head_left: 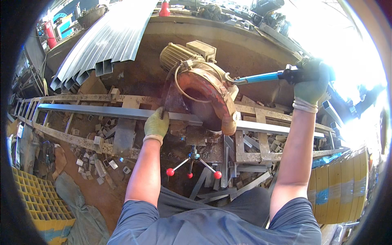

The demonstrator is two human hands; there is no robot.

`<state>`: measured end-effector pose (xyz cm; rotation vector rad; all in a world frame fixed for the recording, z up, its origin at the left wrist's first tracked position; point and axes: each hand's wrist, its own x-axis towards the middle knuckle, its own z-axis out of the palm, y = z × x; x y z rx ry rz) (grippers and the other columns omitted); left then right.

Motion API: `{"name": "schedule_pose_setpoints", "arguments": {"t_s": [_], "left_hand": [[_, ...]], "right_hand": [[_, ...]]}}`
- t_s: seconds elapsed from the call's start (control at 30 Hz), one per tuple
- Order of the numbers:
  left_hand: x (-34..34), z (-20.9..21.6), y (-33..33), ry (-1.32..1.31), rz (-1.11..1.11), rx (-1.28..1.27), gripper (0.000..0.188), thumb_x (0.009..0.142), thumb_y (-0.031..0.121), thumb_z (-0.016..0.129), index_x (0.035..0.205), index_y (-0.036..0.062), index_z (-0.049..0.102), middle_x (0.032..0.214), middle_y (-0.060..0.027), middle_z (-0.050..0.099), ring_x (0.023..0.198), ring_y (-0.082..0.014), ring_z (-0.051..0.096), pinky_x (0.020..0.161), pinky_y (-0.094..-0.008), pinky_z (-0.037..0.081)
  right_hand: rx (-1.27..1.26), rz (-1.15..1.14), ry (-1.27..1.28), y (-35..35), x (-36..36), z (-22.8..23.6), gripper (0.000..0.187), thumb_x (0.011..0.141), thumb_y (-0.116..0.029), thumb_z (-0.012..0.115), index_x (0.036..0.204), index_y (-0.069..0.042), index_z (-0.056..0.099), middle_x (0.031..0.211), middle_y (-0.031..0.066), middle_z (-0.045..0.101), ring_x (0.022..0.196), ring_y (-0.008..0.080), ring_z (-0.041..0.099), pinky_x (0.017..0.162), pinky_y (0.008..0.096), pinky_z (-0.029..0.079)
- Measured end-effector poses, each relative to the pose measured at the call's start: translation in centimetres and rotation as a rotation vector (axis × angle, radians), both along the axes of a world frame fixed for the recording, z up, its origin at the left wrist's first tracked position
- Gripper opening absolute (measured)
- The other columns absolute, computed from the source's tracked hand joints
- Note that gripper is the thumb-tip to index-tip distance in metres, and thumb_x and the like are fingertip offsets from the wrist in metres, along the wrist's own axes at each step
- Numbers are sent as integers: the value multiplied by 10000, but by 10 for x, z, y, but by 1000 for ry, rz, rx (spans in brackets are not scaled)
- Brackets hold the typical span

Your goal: The person uses a chop saw to cut metal bars in a workshop. They position each bar, lower the saw blade to cut, then remove the cut piece and repeat the process with additional bars.

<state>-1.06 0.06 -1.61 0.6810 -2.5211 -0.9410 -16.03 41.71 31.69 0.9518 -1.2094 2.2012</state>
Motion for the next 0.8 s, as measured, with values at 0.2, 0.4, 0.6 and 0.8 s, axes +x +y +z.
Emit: {"name": "schedule_pose_setpoints", "arguments": {"t_s": [0.2, 0.4, 0.6, 0.8], "left_hand": [[2, 6, 4, 13, -16, -34, 436, 1097, 441, 572, 1427, 195, 715, 1251, -238, 783, 1185, -487, 728, 1019, -586, 571], [3, 10, 5, -16, -9, -5, 445, 1102, 441, 565, 1442, 194, 712, 1265, -231, 785, 1196, -480, 730, 1031, -584, 569], [-2, 3, 2, -18, -19, 1, 472, 1104, 454, 572, 1458, 179, 717, 1315, -224, 776, 1235, -461, 725, 1063, -560, 565], [2, 6, 2, -1, -19, 1, 445, 1105, 444, 568, 1422, 173, 723, 1304, -224, 778, 1223, -469, 722, 1050, -571, 562]], "right_hand": [[-6, 29, 2, 6, -2, -3, 214, 1036, -314, 770, 1119, -117, 780, 971, 35, 727, 871, 205, 651, 847, 445, 554], [-34, 37, 10, 6, -1, -4, 172, 1035, -290, 787, 1100, -131, 775, 981, 40, 736, 875, 207, 663, 843, 439, 558], [39, 8, 34, 19, -9, -4, 264, 1062, -363, 700, 1068, -100, 725, 962, 96, 701, 923, 272, 686, 892, 480, 577], [40, -1, 43, 13, -3, -7, 273, 1077, -350, 675, 1061, -82, 724, 974, 102, 703, 937, 275, 686, 899, 482, 570]]}}
